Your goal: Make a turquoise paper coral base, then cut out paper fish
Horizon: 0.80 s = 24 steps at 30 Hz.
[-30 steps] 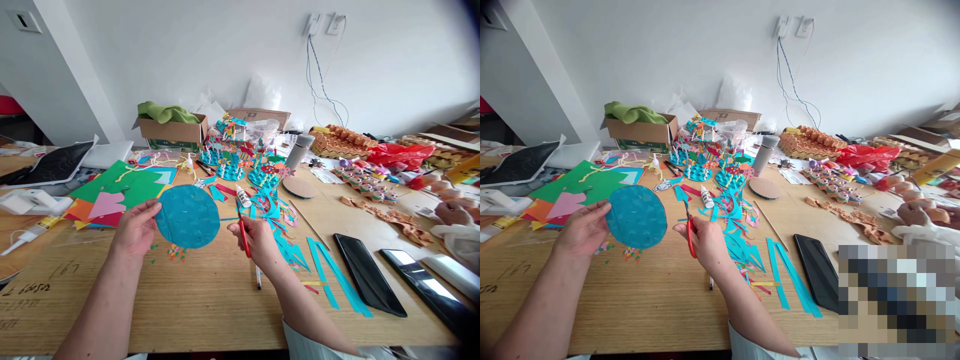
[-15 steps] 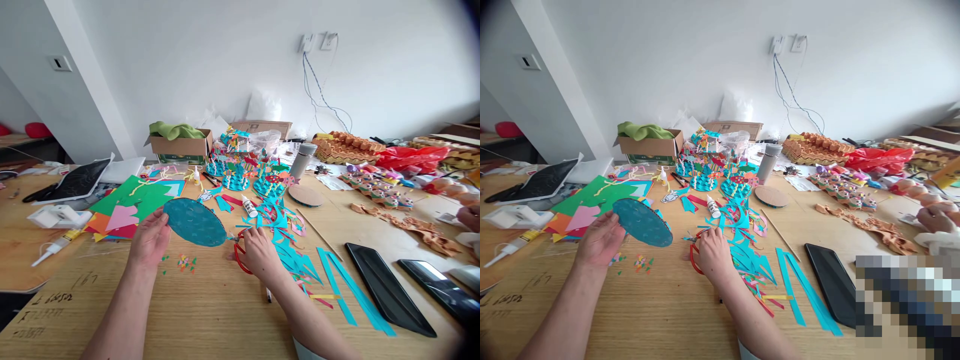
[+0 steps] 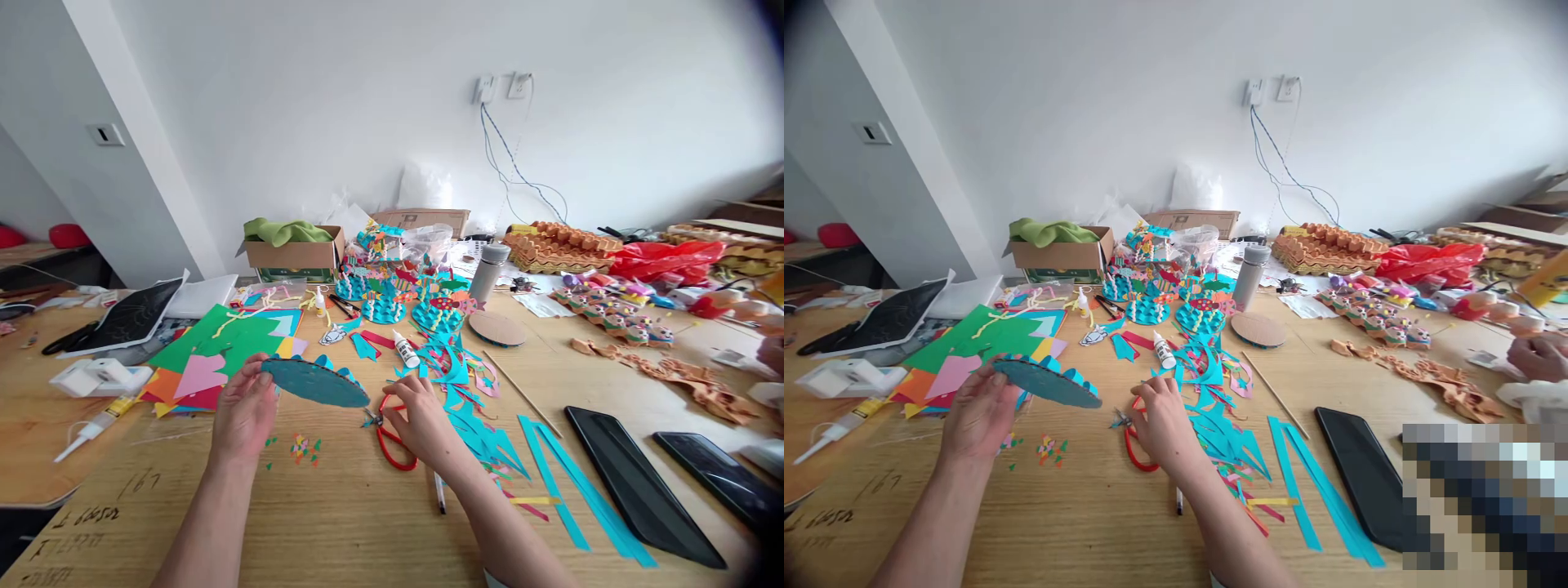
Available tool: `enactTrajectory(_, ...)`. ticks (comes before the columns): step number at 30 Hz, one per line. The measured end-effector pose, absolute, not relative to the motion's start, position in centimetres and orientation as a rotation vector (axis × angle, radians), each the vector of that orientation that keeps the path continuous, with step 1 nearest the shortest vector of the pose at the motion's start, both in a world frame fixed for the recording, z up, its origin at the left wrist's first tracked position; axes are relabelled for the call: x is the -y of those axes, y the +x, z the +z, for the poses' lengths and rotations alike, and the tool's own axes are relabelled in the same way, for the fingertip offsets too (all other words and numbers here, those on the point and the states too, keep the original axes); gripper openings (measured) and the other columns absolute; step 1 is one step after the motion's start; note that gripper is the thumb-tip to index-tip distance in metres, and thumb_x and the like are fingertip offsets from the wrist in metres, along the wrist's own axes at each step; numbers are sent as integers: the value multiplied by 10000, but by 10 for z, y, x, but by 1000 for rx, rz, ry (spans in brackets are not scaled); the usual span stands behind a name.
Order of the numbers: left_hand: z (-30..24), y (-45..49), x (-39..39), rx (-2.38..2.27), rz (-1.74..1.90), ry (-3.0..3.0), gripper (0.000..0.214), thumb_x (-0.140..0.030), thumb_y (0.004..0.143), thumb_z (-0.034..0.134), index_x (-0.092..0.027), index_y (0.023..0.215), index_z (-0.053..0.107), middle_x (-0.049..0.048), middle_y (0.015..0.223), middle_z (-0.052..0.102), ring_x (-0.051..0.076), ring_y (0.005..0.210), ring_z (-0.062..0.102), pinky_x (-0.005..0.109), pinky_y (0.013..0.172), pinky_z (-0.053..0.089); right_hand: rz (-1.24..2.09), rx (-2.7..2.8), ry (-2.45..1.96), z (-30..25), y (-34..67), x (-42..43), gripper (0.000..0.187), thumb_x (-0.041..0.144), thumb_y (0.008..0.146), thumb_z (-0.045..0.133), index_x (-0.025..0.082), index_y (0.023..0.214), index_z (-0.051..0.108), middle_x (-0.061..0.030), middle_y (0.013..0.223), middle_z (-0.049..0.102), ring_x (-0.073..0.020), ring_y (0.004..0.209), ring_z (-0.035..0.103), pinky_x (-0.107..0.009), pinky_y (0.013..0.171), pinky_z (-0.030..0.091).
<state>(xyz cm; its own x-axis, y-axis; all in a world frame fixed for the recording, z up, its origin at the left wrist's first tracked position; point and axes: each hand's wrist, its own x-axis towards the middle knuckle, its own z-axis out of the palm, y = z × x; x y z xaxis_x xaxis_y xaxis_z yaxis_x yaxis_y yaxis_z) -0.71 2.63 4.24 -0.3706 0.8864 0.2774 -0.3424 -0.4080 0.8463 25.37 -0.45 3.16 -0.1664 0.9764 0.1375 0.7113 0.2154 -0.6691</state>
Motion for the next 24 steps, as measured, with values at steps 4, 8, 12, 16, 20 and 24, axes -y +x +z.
enactTrajectory(4, 46, 4, -13, -1035, 2111, 1304, 125, -252, 671, 803, -293, 750, 715, 0, 1028, 578, 203, 1072, 570, 371, 1006, 462, 1535, 1430, -1054, 39, 253, 5, 467, 563, 900, 528, 121, 832, 667, -65, 684, 666, -143, 614, 590, -274, 607, 466)
enactTrajectory(8, 45, 16, 4, -1124, 2094, 1689, 170, -190, 711, 780, -326, 802, 735, 14, 1064, 527, 233, 1086, 553, 425, 1034, 436, 1844, 921, -748, 35, 251, 1, 507, 607, 776, 684, 101, 800, 662, -62, 636, 680, -116, 532, 608, -216, 501, 460)
enactTrajectory(12, 44, 19, 9, -1035, 1961, 1993, 301, -130, 732, 746, -402, 861, 757, 24, 1062, 529, 255, 1106, 542, 457, 1033, 422, 1851, 739, -677, 30, 255, -5, 403, 508, 781, 730, 129, 723, 607, -55, 616, 688, -127, 506, 627, -202, 438, 472)
enactTrajectory(16, 43, 18, 6, -946, 1897, 2102, 370, -98, 722, 746, -427, 891, 760, 28, 1110, 535, 276, 1148, 526, 497, 1047, 419, 1849, 674, -652, 33, 259, -7, 317, 390, 744, 775, 135, 683, 597, -21, 563, 658, -105, 463, 594, -172, 387, 445)
enactTrajectory(20, 42, 16, 2, -956, 1882, 2138, 332, -96, 723, 755, -386, 885, 767, 39, 1167, 547, 282, 1186, 523, 511, 1067, 418, 1823, 629, -671, 36, 261, -8, 322, 366, 670, 810, 134, 623, 592, -24, 526, 649, -106, 438, 588, -164, 356, 423)
enactTrajectory(24, 40, 14, -2, -931, 1935, 2233, 310, -82, 723, 759, -333, 904, 769, 40, 1197, 577, 252, 1146, 574, 471, 997, 504, 1765, 624, -687, 38, 261, -7, 333, 356, 646, 828, 153, 579, 574, -14, 512, 645, -102, 421, 582, -161, 360, 424)
